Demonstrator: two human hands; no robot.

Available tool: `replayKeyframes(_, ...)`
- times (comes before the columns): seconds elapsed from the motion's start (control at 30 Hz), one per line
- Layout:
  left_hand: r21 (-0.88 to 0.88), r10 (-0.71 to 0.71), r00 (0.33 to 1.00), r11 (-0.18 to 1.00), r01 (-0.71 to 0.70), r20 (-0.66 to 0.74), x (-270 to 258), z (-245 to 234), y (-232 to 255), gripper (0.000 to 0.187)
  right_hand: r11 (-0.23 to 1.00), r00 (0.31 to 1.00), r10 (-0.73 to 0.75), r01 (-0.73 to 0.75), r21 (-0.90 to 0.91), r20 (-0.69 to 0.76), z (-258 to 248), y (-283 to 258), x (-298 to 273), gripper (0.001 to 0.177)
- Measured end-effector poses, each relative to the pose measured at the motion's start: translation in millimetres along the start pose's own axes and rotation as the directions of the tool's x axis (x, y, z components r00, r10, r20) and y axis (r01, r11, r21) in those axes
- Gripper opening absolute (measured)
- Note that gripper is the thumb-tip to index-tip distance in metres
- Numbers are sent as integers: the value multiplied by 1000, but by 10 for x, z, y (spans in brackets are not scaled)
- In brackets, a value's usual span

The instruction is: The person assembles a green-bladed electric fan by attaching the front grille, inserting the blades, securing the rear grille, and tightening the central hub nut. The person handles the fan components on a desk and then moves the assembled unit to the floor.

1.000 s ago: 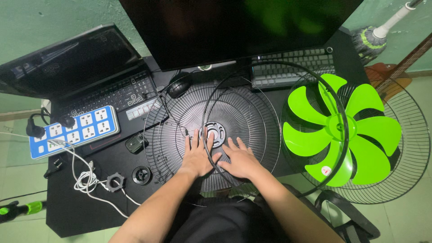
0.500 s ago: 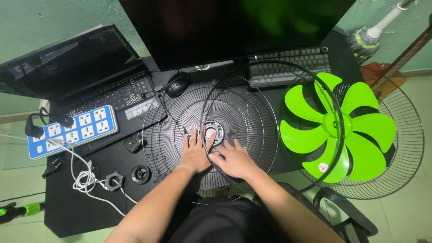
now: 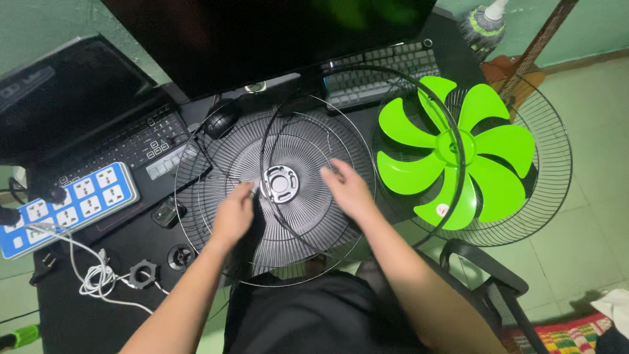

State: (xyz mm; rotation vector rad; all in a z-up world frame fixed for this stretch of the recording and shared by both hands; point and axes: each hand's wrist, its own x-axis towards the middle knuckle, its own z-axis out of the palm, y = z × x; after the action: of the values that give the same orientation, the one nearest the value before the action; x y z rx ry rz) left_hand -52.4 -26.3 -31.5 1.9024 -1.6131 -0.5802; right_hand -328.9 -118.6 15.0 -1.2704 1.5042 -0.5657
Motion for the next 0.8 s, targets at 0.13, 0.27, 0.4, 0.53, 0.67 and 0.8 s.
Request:
replayKeyframes(0.13,-228,-276,910,951,211,-309,-126,-661,170,26,990,994,-75,64,-128,-78,-272,16,-18,61)
replayKeyframes(0.27,1,-191,772,971,241,-607,-474,-1208,-272,20,990,989,-139,140,16,-47,-249,99,-25,56)
replayKeyframes(0.4,209,-263,704,836,508,-660,-988,-1462,-870,24,990,992,-123,123,70,-4,-32,93,-87,53)
replayKeyframes(0.53,126,-525,673,732,669,-521,-1321,-1330,-1030,31,986,985,-167,167,10,37,139,-64,-164,50)
replayKeyframes(0.67,202,-629,623,610,766,-464,-1441,-1145,-970,47,972,972,-231,233,-38,51,245,-243,-251,47)
replayKeyframes(0.8,227,-617,645,619,752,-451,-1497,-1128,-1050,50,972,972,-234,235,-29,16,289,-301,-336,44)
